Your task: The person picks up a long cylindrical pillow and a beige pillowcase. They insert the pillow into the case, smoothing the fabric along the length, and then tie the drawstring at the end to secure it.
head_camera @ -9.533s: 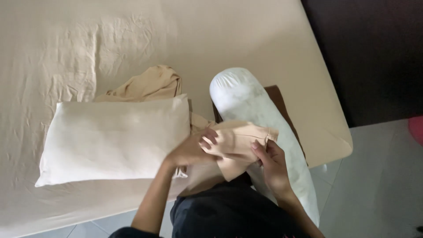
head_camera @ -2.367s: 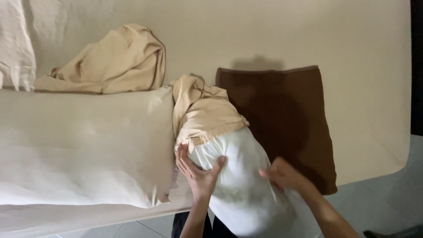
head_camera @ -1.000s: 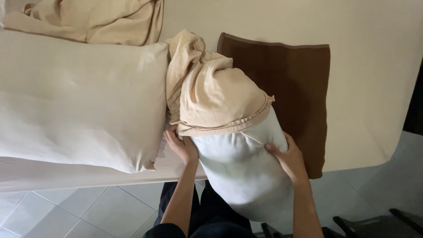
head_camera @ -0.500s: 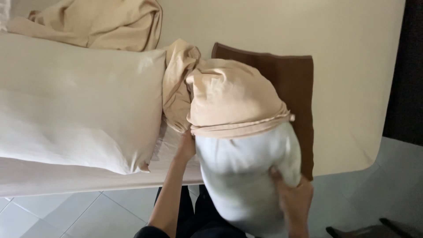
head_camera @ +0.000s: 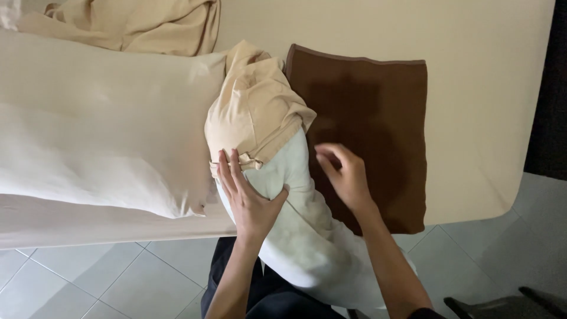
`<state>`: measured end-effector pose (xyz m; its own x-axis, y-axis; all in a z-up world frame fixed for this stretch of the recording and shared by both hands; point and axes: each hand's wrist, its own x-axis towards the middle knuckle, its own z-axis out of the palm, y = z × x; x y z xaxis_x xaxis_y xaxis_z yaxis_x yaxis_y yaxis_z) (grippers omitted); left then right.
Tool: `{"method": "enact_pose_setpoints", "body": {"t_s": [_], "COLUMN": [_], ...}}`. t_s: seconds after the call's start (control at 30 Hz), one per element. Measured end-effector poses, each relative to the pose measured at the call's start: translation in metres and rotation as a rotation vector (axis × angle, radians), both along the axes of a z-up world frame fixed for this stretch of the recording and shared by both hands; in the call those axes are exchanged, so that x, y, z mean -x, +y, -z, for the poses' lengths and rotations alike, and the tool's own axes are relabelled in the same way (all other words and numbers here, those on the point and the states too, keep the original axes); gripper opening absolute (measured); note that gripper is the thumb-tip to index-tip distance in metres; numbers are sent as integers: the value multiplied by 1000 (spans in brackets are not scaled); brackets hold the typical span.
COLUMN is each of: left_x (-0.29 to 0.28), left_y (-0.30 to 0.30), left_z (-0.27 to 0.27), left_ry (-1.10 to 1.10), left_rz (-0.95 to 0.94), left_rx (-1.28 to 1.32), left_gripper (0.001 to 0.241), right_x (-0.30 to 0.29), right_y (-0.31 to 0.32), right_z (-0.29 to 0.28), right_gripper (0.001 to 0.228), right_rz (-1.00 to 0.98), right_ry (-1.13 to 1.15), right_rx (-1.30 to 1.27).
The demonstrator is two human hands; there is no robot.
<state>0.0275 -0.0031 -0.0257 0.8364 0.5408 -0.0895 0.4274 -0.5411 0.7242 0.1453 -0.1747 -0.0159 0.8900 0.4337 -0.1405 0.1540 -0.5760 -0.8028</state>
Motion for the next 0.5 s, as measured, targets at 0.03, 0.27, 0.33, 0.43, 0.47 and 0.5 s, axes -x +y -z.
{"method": "enact_pose_setpoints", "body": {"t_s": [0.03,0.27,0.33,0.43,0.47,0.5], "left_x": [2,2,-1,-8,-10,-13], "left_y": [-2,-3,-4,-9,-14,-19], "left_z": [1,2,2,11,17,23], "left_ry": [-3,-16,-35,-26,-16,-6], "left_rz": [1,-31,-57,-164,-120,-75], "left_rx": [-4,-80,-60,-41,-82,-123], "left_gripper": [130,121,118,110,103,98], "right_x": [-9,-29,1,81,110,137], "right_y": [11,53,34,-24,-42,-62], "right_z": [7,53,63,63,45,27], "right_gripper": [24,20,20,21,28,36], "right_rz": [1,12,66,170,190,212], "right_ry": [-3,-114,-112,264,433,601], "right_rx": [-4,-156,-211,-62,-72,-79]}}
